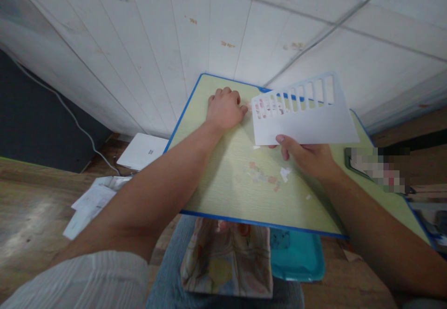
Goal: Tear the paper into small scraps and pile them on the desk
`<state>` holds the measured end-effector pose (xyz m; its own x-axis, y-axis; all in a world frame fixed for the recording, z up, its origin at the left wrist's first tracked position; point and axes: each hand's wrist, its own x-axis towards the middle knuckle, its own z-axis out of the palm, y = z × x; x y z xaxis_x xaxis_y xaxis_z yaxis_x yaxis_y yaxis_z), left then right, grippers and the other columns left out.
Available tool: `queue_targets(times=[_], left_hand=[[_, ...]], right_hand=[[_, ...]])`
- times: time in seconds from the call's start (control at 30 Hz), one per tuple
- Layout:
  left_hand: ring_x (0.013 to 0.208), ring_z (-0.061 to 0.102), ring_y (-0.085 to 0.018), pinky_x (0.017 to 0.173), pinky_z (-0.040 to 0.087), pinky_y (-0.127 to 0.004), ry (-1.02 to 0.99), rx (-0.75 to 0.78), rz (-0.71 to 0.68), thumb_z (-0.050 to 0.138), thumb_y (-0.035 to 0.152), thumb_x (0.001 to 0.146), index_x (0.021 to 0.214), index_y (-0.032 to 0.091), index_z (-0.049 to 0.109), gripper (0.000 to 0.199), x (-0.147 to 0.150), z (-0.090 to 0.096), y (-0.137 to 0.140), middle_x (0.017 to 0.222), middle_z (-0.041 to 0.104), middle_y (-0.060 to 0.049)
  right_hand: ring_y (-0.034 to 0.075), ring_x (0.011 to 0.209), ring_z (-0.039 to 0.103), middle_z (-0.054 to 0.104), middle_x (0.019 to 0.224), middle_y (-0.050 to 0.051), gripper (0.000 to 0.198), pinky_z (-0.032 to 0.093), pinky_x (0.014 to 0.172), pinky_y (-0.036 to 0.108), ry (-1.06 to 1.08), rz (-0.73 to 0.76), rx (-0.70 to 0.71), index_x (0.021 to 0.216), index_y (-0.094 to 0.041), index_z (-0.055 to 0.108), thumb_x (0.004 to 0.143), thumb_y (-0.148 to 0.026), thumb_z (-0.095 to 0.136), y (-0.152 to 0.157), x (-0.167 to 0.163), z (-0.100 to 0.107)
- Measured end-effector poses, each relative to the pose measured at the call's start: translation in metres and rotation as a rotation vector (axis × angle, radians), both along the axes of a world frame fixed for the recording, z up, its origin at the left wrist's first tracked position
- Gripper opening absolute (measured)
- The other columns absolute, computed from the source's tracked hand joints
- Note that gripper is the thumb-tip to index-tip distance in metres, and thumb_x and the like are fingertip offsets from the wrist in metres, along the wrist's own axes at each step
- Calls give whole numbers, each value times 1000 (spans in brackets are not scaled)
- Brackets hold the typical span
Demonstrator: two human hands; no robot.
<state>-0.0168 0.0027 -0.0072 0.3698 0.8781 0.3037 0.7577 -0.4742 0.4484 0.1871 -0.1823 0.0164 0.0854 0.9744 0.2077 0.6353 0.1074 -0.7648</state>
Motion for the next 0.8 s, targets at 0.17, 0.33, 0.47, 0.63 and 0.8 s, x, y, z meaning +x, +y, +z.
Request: queue_targets(times=[0.17, 0.33, 0.47, 0.63, 0.8], left_hand=[[147, 65, -44, 127, 54, -64, -12, -11, 0, 74, 35, 106, 119, 26, 87, 21, 1, 0, 0, 145, 79, -19], [145, 66, -44, 127, 55, -64, -11, 0, -1, 74, 35, 105, 118, 26, 87, 20, 1, 0, 0, 144, 80, -19], [147, 64, -44, 127, 55, -64, -2, -7, -3, 72, 36, 107, 119, 27, 87, 20, -1, 3, -3, 146, 80, -18], [148, 64, -43, 128, 54, -63, 2, -28, -6, 70, 35, 108, 120, 25, 87, 23, -1, 5, -4, 147, 79, -20], [146, 66, -44, 127, 55, -65, -13, -8, 5, 72, 33, 104, 120, 24, 88, 25, 1, 1, -1, 145, 80, -19]], right_hand=[[27, 68, 70, 72, 65, 7, 68, 55, 55, 39, -4, -13, -13, 54, -32, 58, 103, -73, 80, 1, 5, -2], [25, 66, 69, 76, 70, 7, 66, 58, 59, 40, -21, -14, -17, 54, -32, 60, 103, -71, 79, 1, 5, -1], [24, 64, 67, 76, 68, 6, 69, 55, 55, 38, 0, 7, -25, 53, -31, 60, 101, -76, 81, -1, 3, 0], [22, 59, 65, 71, 62, 5, 68, 55, 54, 37, -28, 96, -83, 53, -30, 60, 101, -72, 82, -3, 8, 7], [24, 60, 69, 73, 63, 7, 64, 60, 57, 39, -85, 188, -141, 57, -29, 68, 99, -74, 87, -6, 35, 23]])
